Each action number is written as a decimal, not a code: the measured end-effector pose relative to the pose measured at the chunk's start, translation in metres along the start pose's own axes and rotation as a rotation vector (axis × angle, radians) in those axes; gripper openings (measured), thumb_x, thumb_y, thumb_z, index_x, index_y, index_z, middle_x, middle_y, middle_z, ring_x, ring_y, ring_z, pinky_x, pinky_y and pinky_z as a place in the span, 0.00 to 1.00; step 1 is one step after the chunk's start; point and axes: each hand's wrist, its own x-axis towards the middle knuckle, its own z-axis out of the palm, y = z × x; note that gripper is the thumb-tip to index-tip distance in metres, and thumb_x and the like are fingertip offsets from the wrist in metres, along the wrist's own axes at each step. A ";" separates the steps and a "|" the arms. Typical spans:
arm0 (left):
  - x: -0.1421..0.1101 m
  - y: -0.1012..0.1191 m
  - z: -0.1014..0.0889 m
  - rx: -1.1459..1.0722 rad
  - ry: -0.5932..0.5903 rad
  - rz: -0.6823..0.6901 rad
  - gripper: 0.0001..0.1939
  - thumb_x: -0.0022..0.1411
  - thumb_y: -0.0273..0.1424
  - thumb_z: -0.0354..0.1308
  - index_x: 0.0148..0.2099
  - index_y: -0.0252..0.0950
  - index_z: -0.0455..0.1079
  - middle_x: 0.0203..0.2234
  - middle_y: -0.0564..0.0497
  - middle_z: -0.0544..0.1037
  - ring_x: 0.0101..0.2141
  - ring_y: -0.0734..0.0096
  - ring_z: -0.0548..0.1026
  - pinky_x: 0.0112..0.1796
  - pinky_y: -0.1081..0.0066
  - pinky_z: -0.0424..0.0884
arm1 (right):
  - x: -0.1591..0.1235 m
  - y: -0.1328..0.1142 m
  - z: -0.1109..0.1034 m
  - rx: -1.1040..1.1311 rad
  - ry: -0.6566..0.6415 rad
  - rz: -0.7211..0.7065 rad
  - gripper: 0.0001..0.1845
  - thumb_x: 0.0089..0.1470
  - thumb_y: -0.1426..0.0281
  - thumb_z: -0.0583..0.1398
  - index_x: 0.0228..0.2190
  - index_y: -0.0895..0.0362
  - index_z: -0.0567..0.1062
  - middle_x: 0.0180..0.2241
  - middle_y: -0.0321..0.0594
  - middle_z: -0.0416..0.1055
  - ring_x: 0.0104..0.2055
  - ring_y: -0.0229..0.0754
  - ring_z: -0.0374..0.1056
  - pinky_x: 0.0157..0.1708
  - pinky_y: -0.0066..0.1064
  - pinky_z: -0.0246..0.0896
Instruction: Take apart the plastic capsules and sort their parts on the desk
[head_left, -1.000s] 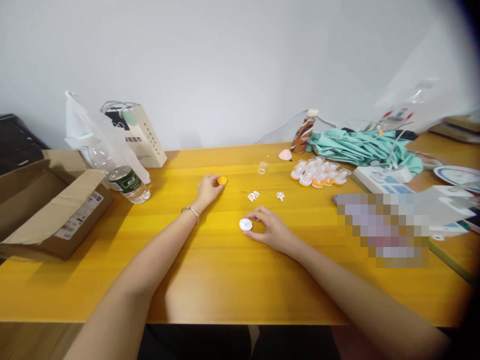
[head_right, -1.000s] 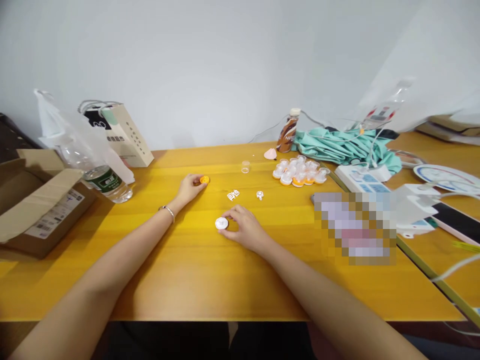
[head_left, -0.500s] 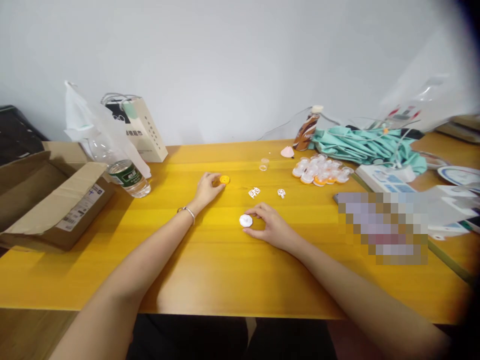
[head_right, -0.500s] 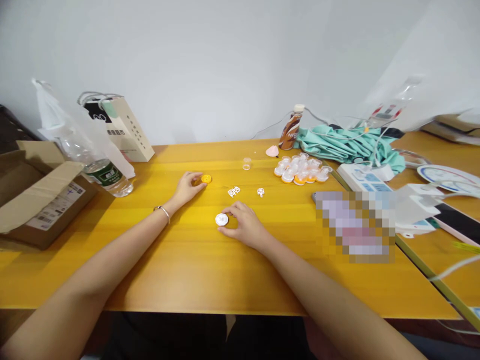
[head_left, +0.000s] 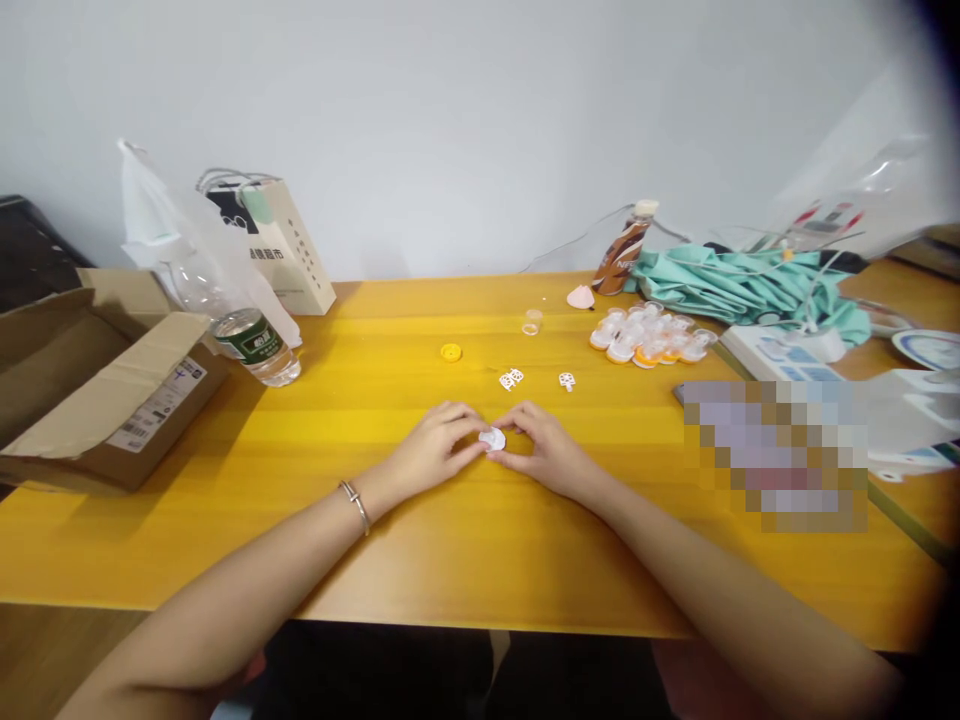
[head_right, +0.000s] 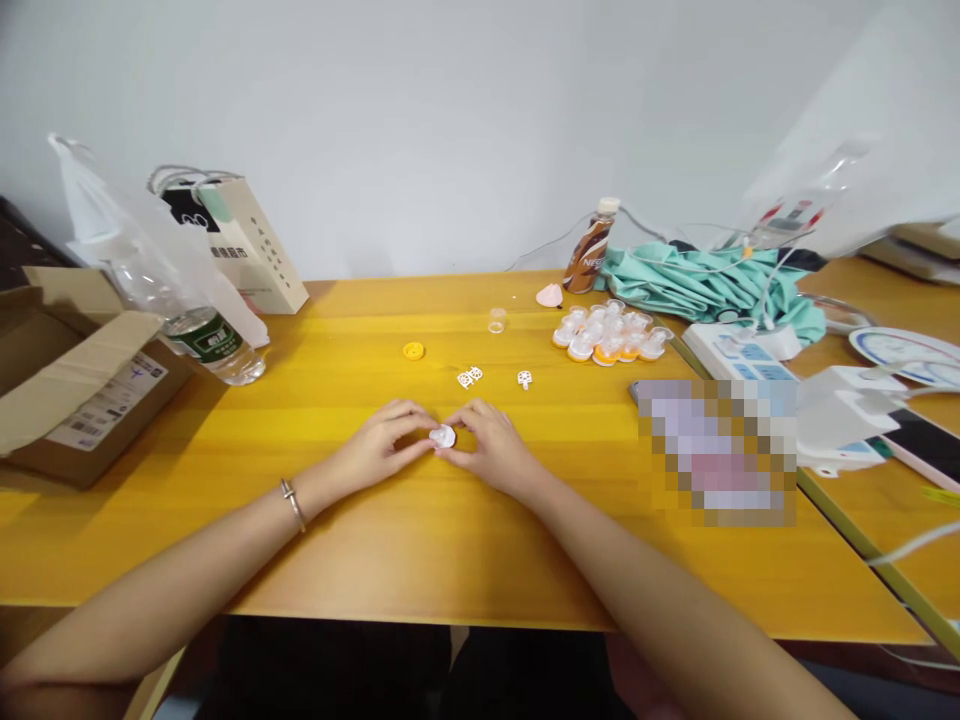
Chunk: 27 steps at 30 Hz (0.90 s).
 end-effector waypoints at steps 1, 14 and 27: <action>0.001 -0.002 0.001 0.026 -0.003 0.006 0.10 0.62 0.33 0.51 0.43 0.39 0.70 0.37 0.49 0.72 0.38 0.68 0.69 0.42 0.67 0.64 | 0.000 0.000 0.000 0.007 -0.004 0.001 0.13 0.47 0.62 0.62 0.36 0.53 0.72 0.34 0.40 0.67 0.39 0.43 0.65 0.40 0.37 0.60; 0.018 -0.005 -0.002 -0.264 -0.180 -0.301 0.06 0.55 0.31 0.56 0.34 0.33 0.70 0.26 0.52 0.74 0.27 0.75 0.71 0.31 0.75 0.66 | 0.000 -0.002 0.001 -0.027 -0.037 0.008 0.13 0.48 0.62 0.61 0.37 0.51 0.72 0.36 0.39 0.66 0.40 0.42 0.64 0.40 0.35 0.56; 0.015 0.000 -0.005 0.327 -0.151 0.110 0.09 0.61 0.31 0.50 0.35 0.34 0.70 0.28 0.50 0.74 0.30 0.72 0.70 0.31 0.74 0.63 | 0.001 -0.005 0.001 -0.003 -0.039 0.019 0.12 0.48 0.66 0.61 0.37 0.53 0.72 0.35 0.39 0.67 0.39 0.42 0.63 0.40 0.35 0.55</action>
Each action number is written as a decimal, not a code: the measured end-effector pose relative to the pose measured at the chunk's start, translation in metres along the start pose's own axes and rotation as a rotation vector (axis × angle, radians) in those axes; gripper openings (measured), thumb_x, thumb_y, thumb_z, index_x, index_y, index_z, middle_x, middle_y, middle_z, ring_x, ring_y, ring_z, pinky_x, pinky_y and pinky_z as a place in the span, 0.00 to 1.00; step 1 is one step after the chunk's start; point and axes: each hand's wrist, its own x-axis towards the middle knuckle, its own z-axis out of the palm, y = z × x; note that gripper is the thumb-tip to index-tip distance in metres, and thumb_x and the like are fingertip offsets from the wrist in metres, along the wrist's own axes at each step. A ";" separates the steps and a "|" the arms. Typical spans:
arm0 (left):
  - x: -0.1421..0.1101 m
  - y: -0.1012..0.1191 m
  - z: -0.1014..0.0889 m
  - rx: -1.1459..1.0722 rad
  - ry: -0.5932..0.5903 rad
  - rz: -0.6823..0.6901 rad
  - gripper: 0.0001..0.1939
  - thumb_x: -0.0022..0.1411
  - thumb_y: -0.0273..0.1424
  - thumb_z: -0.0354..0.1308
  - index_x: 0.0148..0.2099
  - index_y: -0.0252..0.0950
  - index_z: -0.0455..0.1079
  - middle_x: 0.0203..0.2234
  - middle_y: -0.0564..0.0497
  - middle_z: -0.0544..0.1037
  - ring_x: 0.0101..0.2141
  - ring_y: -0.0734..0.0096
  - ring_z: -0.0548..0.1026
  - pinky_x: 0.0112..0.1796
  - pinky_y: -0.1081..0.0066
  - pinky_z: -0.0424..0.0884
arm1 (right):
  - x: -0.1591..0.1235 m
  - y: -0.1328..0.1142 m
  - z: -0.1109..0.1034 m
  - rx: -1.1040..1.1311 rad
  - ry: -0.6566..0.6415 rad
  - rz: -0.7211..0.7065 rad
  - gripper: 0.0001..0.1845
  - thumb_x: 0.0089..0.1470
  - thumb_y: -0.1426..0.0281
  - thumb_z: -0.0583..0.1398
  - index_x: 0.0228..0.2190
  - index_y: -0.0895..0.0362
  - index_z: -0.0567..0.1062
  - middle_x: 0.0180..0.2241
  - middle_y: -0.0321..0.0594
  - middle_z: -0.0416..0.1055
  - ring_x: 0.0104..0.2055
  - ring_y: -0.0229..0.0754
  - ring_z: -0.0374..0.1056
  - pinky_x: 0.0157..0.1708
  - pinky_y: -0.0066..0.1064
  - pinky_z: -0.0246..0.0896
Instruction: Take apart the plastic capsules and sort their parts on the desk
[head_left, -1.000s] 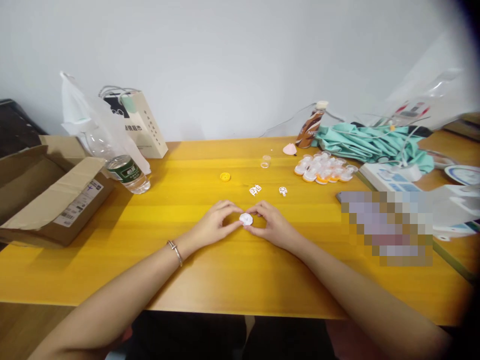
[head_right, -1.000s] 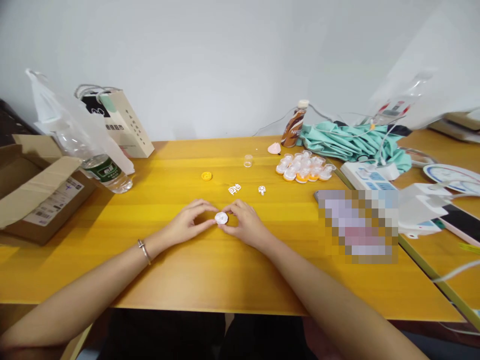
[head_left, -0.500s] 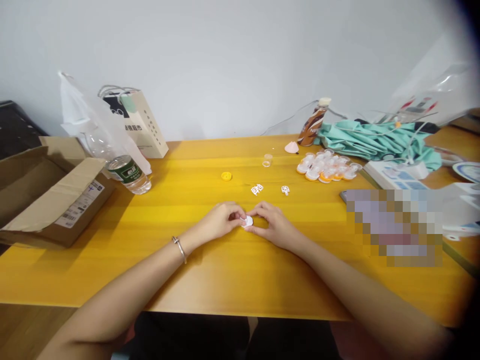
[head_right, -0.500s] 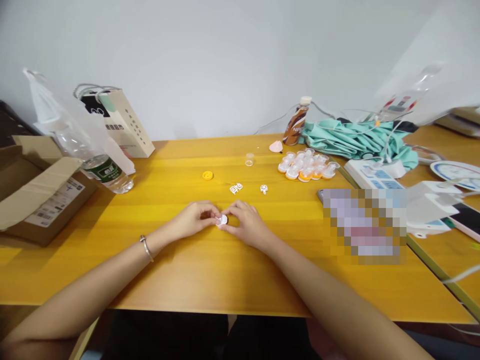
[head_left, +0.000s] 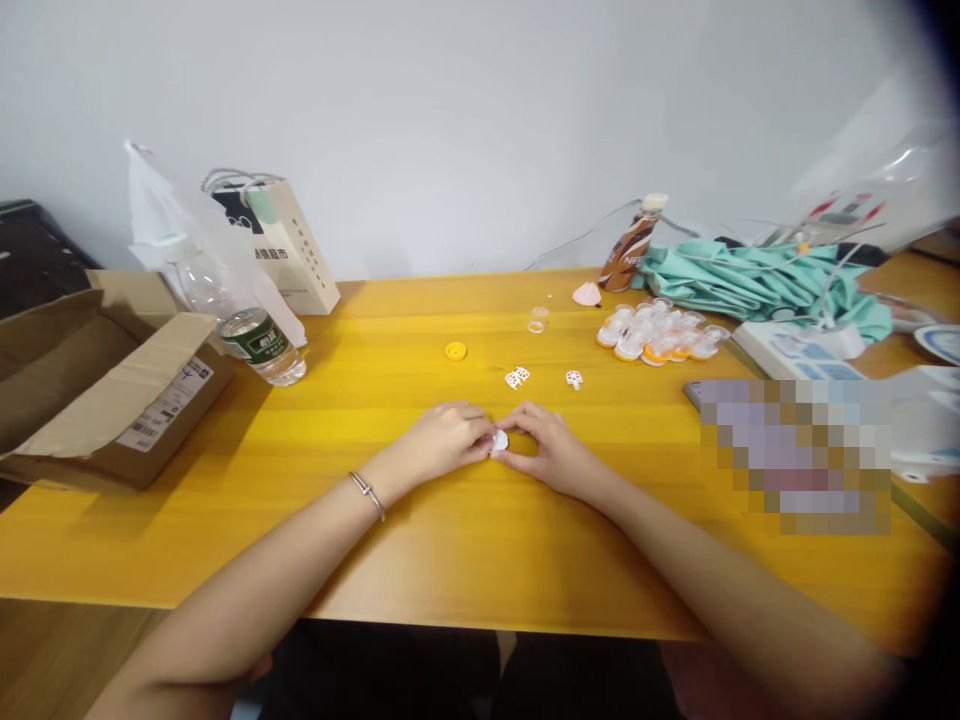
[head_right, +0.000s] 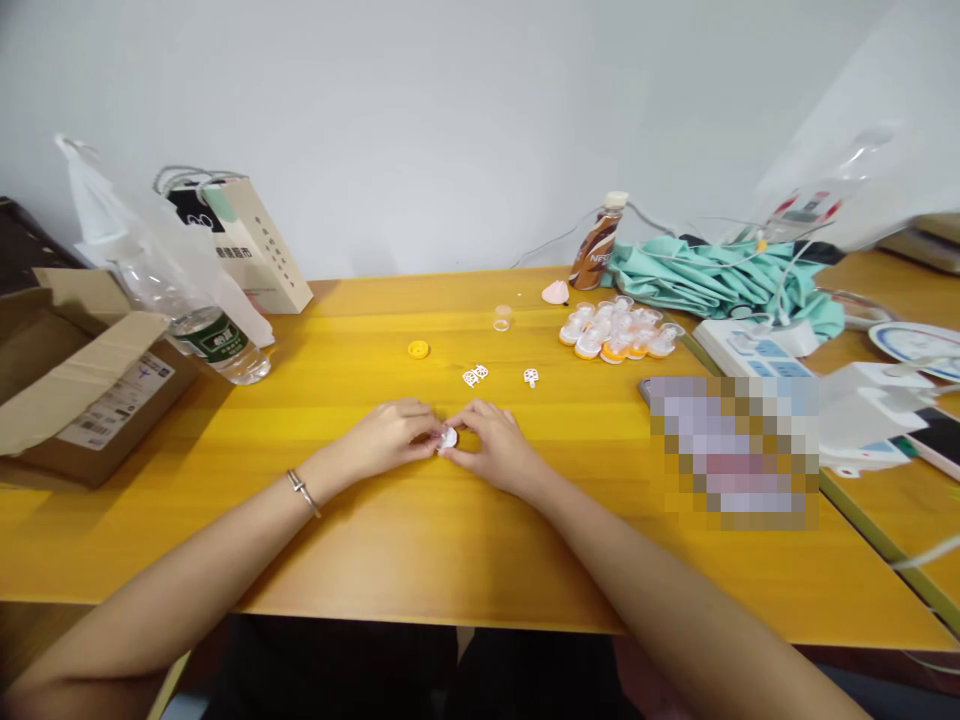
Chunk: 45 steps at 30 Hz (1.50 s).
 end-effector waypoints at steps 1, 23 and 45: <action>-0.001 -0.002 0.001 0.048 0.015 0.049 0.10 0.62 0.32 0.49 0.35 0.34 0.70 0.28 0.50 0.73 0.29 0.72 0.70 0.31 0.74 0.63 | 0.000 0.000 0.000 0.003 0.003 0.001 0.11 0.48 0.66 0.61 0.36 0.53 0.72 0.35 0.39 0.67 0.39 0.41 0.63 0.40 0.35 0.55; -0.008 0.000 0.005 -0.183 0.134 0.025 0.09 0.63 0.33 0.50 0.42 0.37 0.69 0.36 0.50 0.73 0.37 0.71 0.69 0.40 0.69 0.64 | 0.000 0.003 0.001 0.006 0.023 -0.021 0.12 0.45 0.64 0.63 0.35 0.52 0.72 0.34 0.38 0.67 0.39 0.41 0.64 0.39 0.35 0.57; -0.002 0.008 0.014 0.184 0.126 0.055 0.15 0.67 0.34 0.42 0.40 0.36 0.69 0.32 0.50 0.73 0.34 0.70 0.67 0.36 0.65 0.52 | 0.002 0.004 0.002 0.027 0.028 -0.013 0.08 0.45 0.68 0.64 0.30 0.55 0.72 0.32 0.38 0.68 0.37 0.41 0.64 0.38 0.35 0.57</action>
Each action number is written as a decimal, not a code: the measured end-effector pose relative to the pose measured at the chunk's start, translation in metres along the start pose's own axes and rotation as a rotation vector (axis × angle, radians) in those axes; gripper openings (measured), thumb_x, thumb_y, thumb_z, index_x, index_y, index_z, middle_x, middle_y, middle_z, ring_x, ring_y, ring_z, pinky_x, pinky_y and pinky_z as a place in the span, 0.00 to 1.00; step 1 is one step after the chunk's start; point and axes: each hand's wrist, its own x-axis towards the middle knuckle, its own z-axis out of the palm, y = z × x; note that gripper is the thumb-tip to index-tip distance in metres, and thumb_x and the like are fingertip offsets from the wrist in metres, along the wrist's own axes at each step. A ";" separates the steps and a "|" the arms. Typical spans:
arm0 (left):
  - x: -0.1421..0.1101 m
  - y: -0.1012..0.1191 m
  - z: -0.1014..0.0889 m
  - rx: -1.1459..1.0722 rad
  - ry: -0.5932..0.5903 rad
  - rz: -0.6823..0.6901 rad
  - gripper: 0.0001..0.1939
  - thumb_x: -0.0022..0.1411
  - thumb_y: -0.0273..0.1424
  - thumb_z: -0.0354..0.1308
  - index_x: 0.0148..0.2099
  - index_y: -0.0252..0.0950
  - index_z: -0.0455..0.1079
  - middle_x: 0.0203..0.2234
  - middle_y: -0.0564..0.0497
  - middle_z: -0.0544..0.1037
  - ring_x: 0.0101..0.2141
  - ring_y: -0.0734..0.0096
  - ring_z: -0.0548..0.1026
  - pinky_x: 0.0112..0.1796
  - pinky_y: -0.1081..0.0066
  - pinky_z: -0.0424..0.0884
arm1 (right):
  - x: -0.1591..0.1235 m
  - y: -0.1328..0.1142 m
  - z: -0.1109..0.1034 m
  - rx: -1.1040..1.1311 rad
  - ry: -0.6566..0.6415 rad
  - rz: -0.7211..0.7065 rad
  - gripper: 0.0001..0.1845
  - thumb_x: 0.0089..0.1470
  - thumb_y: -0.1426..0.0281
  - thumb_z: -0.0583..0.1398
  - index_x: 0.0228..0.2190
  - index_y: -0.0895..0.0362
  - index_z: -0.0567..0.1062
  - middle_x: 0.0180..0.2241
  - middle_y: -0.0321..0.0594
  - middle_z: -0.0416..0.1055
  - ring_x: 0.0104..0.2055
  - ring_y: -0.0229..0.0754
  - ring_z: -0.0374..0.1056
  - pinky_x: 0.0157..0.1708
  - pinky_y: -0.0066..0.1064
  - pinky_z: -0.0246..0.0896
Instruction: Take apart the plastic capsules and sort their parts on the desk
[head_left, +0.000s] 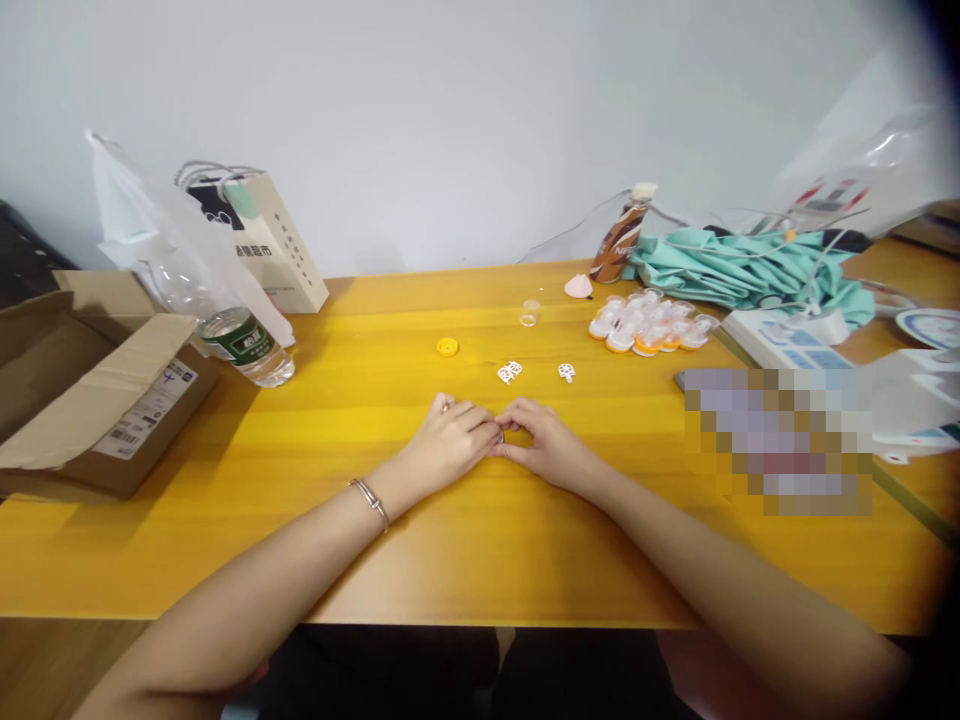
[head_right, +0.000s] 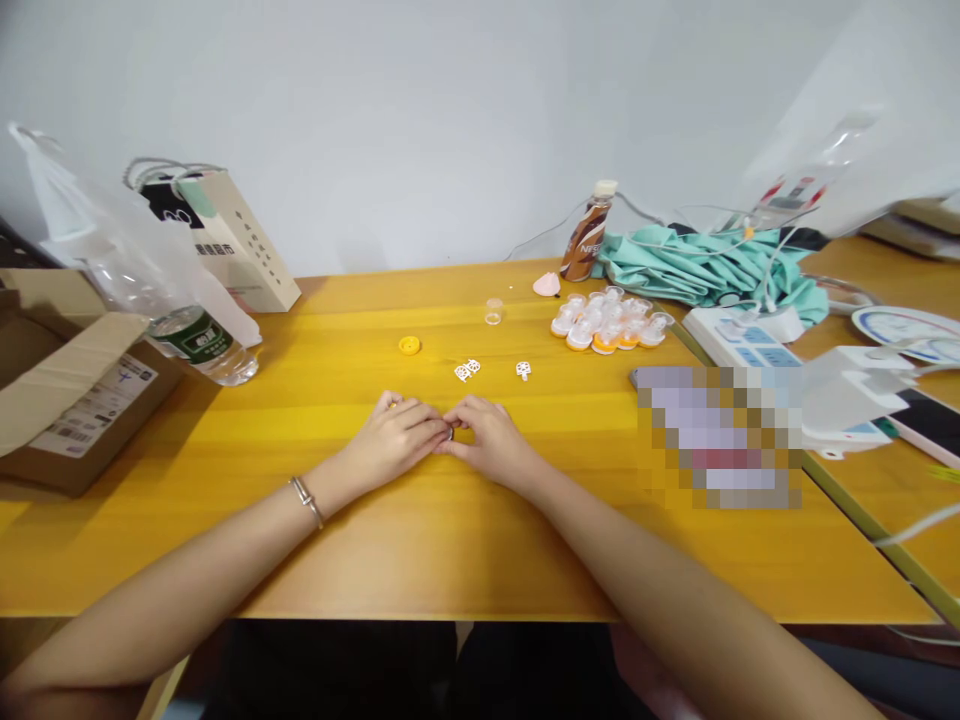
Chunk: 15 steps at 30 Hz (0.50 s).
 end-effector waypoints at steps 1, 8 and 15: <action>0.000 0.000 0.000 0.020 0.003 0.024 0.15 0.67 0.35 0.42 0.39 0.36 0.69 0.31 0.50 0.73 0.34 0.70 0.67 0.37 0.65 0.52 | 0.000 0.000 0.000 -0.003 0.000 0.003 0.08 0.45 0.69 0.64 0.30 0.55 0.72 0.32 0.38 0.68 0.37 0.41 0.64 0.38 0.35 0.57; 0.002 -0.008 -0.007 0.041 0.105 0.052 0.13 0.66 0.34 0.45 0.36 0.36 0.68 0.30 0.51 0.75 0.32 0.72 0.67 0.37 0.66 0.53 | 0.000 -0.001 0.000 0.002 -0.008 0.003 0.09 0.45 0.67 0.64 0.31 0.56 0.73 0.32 0.39 0.68 0.37 0.41 0.64 0.38 0.34 0.58; -0.021 -0.065 -0.024 0.222 0.029 0.065 0.12 0.64 0.32 0.46 0.34 0.36 0.69 0.30 0.51 0.75 0.30 0.72 0.68 0.32 0.68 0.54 | -0.002 -0.003 -0.002 0.032 -0.007 0.041 0.11 0.45 0.66 0.63 0.33 0.55 0.73 0.33 0.39 0.68 0.36 0.41 0.65 0.38 0.35 0.59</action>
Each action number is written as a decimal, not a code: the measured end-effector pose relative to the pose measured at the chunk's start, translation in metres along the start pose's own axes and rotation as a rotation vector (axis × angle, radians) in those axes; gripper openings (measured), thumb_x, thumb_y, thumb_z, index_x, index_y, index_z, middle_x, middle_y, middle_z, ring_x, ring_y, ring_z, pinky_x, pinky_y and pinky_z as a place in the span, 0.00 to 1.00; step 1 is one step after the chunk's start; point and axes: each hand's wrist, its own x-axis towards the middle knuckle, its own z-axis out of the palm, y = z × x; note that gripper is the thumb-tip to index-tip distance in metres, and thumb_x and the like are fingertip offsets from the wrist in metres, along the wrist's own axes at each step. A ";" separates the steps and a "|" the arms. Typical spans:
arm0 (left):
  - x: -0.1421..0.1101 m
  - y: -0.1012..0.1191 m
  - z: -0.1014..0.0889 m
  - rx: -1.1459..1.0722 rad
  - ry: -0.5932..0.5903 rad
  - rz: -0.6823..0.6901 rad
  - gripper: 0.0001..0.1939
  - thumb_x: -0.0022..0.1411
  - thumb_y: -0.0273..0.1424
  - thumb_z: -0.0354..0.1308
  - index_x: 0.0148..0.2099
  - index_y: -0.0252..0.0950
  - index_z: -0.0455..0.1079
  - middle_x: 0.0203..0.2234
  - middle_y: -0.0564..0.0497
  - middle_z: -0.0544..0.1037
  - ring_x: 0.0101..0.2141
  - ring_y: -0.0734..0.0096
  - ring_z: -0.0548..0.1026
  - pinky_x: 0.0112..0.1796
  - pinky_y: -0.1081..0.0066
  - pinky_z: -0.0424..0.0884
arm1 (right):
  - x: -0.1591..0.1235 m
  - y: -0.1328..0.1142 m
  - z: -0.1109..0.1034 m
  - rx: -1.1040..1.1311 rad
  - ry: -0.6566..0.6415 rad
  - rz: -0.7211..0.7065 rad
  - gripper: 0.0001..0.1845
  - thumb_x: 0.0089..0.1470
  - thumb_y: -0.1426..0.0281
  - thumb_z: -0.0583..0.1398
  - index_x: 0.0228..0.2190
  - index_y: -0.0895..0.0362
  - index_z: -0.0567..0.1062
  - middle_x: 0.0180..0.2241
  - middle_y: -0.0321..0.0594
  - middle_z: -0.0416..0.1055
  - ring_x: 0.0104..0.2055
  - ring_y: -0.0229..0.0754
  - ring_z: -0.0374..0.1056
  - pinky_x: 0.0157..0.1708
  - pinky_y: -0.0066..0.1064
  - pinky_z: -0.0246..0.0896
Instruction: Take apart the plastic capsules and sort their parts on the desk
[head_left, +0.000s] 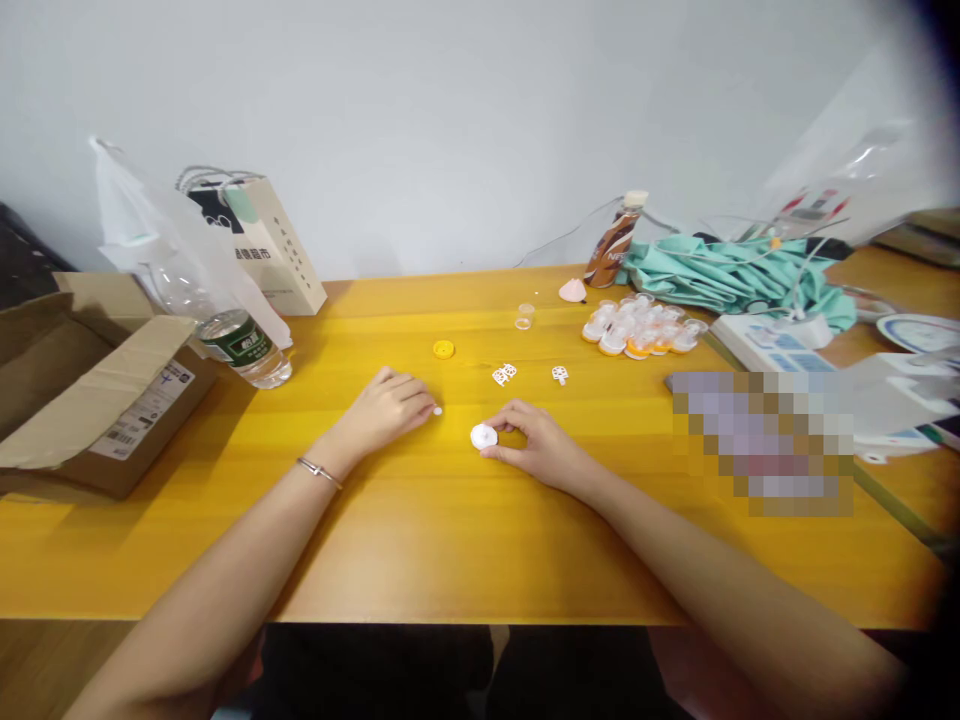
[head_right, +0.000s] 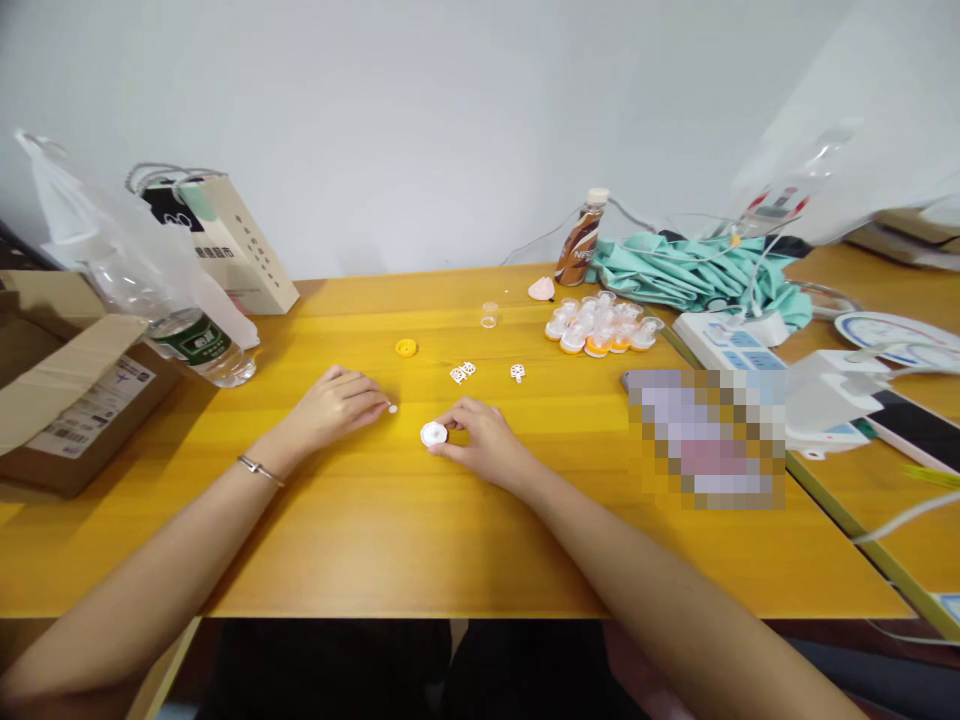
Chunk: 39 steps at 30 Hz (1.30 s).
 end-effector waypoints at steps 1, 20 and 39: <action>-0.003 -0.006 0.001 0.006 -0.019 0.005 0.12 0.64 0.32 0.46 0.34 0.36 0.69 0.30 0.51 0.75 0.30 0.72 0.68 0.32 0.68 0.54 | 0.000 0.000 0.000 0.000 -0.002 0.002 0.11 0.45 0.66 0.63 0.33 0.55 0.73 0.33 0.39 0.68 0.36 0.41 0.65 0.39 0.35 0.59; -0.004 -0.001 0.007 -0.427 -0.081 -0.059 0.13 0.65 0.31 0.45 0.41 0.35 0.70 0.36 0.48 0.73 0.36 0.73 0.71 0.39 0.73 0.68 | 0.000 0.000 -0.001 -0.027 0.009 -0.027 0.11 0.47 0.65 0.61 0.35 0.54 0.73 0.31 0.39 0.67 0.35 0.40 0.65 0.38 0.34 0.60; -0.005 -0.005 0.005 -0.463 -0.055 -0.151 0.09 0.63 0.30 0.48 0.41 0.35 0.69 0.34 0.48 0.71 0.36 0.72 0.70 0.39 0.71 0.68 | 0.000 0.001 0.000 -0.053 0.017 -0.018 0.12 0.49 0.66 0.59 0.37 0.54 0.73 0.30 0.39 0.65 0.34 0.40 0.64 0.36 0.33 0.60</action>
